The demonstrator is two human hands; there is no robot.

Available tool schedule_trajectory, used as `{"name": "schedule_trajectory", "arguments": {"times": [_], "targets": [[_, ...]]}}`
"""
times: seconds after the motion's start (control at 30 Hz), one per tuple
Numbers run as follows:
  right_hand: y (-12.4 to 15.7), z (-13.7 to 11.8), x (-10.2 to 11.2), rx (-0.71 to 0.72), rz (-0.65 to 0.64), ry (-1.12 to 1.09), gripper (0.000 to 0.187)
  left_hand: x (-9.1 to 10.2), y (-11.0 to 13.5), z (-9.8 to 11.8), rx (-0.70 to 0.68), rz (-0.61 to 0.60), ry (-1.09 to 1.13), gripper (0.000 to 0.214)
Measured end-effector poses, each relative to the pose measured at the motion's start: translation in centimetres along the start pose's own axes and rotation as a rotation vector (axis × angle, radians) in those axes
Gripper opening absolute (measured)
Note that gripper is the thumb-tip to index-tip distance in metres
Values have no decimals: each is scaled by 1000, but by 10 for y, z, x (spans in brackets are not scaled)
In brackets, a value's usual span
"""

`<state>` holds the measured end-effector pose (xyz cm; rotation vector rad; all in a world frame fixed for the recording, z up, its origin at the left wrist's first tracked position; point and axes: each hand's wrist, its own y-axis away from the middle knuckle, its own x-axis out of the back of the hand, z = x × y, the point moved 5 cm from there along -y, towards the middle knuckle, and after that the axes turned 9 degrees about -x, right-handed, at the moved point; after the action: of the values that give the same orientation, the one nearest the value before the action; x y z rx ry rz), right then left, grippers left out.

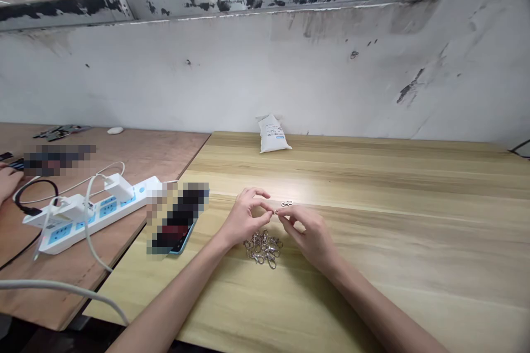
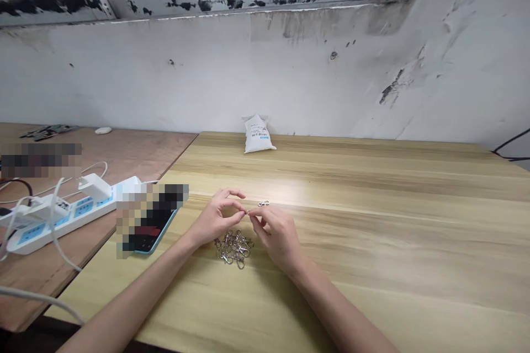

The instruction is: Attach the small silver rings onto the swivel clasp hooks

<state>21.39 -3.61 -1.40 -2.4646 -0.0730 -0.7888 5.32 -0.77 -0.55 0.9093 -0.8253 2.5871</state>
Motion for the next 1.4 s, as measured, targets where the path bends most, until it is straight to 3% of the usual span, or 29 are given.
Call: {"name": "schedule_trajectory", "arguments": {"times": [0.1,0.2,0.3,0.43,0.53,0.67,0.77,0.9,0.97,1.03,1.2,1.4], "targets": [[0,-8,3,192,-13,155,18,6,0,4,-76,64,-231,8],[-4,-4,9,98,-3,116,16,8,1,9,-150,95,-367,9],[-7,1,7,-24,-83,12,23,7,3,15,-208,95,-363,10],[-8,-3,0,-21,-243,-117,17,8,4,25,-283,116,-324,11],[-10,1,4,-9,-288,-48,19,10,4,27,-293,130,-336,10],[-12,5,16,127,-142,257,18,2,3,19,-199,34,-280,10],[-8,-9,14,250,-22,326,16,-8,4,11,-147,-76,-228,9],[1,-28,-5,387,-90,302,24,-10,4,6,-210,-169,-307,5],[-1,-20,-3,338,-73,270,23,2,3,0,-179,-107,-395,9],[-8,2,6,187,-9,254,20,16,1,-7,-130,-40,-476,10],[-20,49,15,-8,-16,347,22,34,0,-25,-101,-52,-548,11],[-19,49,8,-30,-87,498,22,36,1,-39,-101,-82,-579,12]]}}
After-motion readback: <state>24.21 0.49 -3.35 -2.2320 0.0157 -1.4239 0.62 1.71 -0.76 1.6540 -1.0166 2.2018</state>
